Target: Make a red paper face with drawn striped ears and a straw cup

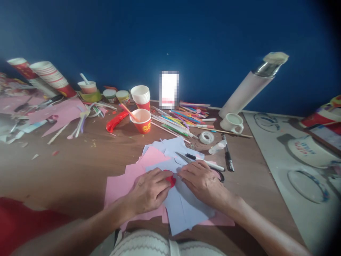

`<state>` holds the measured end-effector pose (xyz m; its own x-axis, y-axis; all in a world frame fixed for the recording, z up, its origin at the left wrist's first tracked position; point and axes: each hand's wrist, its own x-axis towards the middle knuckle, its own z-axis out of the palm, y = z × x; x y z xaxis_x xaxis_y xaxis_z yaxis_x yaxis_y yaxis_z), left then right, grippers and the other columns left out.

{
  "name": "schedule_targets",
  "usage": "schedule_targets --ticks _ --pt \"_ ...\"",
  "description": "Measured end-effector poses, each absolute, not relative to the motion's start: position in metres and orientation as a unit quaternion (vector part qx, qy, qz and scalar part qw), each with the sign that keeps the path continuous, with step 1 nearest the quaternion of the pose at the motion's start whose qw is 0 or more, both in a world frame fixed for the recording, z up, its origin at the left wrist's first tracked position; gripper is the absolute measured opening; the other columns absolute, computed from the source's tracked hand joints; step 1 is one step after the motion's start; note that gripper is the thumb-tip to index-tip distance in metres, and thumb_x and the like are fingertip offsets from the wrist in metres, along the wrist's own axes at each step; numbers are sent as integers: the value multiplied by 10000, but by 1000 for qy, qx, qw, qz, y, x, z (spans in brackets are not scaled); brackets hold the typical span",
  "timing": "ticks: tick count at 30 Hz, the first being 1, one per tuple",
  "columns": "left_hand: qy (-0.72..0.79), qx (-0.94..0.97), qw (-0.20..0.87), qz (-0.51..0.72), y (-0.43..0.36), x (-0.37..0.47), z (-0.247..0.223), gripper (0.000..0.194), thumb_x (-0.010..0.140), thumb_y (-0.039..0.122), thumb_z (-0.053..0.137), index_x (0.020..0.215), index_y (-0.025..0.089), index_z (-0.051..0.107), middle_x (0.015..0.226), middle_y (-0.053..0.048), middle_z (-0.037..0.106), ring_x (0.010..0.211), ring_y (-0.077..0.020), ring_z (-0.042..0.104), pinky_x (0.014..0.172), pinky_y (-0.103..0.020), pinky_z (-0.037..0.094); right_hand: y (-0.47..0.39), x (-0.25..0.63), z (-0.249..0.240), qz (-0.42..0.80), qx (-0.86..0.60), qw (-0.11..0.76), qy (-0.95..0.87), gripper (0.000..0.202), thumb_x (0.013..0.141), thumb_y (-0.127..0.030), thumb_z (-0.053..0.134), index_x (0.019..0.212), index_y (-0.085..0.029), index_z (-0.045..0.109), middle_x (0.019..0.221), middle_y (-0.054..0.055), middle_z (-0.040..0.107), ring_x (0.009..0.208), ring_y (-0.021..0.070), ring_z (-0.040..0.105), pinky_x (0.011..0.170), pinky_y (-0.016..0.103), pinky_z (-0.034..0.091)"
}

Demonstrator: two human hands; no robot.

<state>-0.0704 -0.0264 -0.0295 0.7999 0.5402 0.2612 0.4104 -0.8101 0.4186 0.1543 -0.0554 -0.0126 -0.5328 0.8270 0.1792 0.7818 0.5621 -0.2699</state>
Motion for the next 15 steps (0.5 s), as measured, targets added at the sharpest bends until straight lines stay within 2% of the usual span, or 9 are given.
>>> schedule_targets --ticks 4,9,12,15 --pt "266 917 212 211 -26 -73 -31 258 866 95 462 1040 204 620 1173 -55 610 875 -166 569 758 -296 495 -53 153 -15 59 -476 184 -858 229 913 -112 448 1003 -207 635 870 44 637 836 180 563 816 336 358" --pt "288 877 274 269 -25 -75 -34 310 855 48 434 1094 196 564 1092 -80 615 1003 -184 570 847 -309 488 -56 152 -21 29 -470 171 -865 323 880 -65 461 1054 -271 639 967 44 628 856 199 543 817 365 350" --pt "311 853 305 285 -24 -76 -35 306 853 33 413 1066 198 559 1012 -69 618 952 -166 581 816 -287 488 -57 151 -23 21 -451 149 -880 329 879 -77 492 1110 -273 619 1044 56 621 933 222 537 868 407 328" --pt "330 835 333 290 -23 -77 -35 290 855 38 406 1042 201 557 977 -54 611 897 -147 586 777 -262 486 -57 151 -23 15 -447 147 -882 311 882 -86 499 1102 -268 622 1050 58 624 929 224 526 874 416 322"
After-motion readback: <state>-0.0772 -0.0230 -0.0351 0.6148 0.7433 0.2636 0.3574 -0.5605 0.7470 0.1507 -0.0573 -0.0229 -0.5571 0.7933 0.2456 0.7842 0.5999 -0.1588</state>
